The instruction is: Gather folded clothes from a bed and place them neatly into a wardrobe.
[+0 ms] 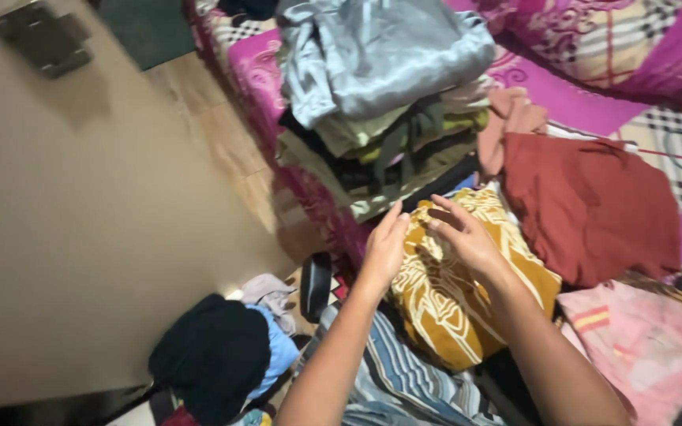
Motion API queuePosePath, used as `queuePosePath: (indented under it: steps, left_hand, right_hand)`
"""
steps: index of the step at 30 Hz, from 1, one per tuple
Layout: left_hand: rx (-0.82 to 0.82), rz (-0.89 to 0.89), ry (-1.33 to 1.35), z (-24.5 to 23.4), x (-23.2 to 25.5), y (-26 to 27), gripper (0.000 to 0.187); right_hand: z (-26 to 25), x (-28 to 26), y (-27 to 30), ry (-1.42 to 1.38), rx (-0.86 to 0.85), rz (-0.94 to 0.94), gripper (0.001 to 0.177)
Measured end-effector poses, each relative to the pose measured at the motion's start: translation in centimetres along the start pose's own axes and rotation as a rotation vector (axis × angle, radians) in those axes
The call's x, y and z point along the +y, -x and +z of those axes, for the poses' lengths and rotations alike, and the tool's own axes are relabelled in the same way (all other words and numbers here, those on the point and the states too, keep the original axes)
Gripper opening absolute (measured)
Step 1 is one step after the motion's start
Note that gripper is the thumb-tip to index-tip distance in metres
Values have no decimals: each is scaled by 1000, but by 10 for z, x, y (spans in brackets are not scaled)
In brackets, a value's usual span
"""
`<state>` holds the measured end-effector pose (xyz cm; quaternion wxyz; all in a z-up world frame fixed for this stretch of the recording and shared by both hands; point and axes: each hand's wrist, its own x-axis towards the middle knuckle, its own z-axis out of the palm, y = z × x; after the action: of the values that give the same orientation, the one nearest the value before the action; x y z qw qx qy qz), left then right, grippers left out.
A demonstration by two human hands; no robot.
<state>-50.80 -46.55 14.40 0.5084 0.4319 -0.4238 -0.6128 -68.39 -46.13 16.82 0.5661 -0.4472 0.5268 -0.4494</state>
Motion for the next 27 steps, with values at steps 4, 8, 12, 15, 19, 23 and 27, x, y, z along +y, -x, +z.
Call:
queuePosePath:
  steps: [4, 8, 12, 15, 19, 23, 27]
  left_hand:
    - [-77, 79, -201, 49, 3, -3, 55]
    - [-187, -39, -288, 94, -3, -9, 58]
    - [-324, -204, -361, 137, 31, -2, 60]
    - [-325, -34, -339, 167, -24, -23, 60]
    - [-346, -160, -239, 200, -56, -29, 69]
    - [-278, -193, -297, 225, -89, -32, 88]
    - [-98, -99, -397, 242, -111, -31, 101]
  right_hand:
    - [-54, 8, 5, -18, 103, 1, 60]
    - [-104, 3, 20, 14, 189, -17, 59]
    - [-161, 7, 34, 205, 353, 13, 58]
    - [-207, 13, 48, 420, 487, -63, 59]
    - [-269, 32, 70, 778, 696, -109, 62]
    - [-288, 35, 78, 1067, 905, -32, 87]
    - [-263, 1, 75, 942, 888, 386, 106]
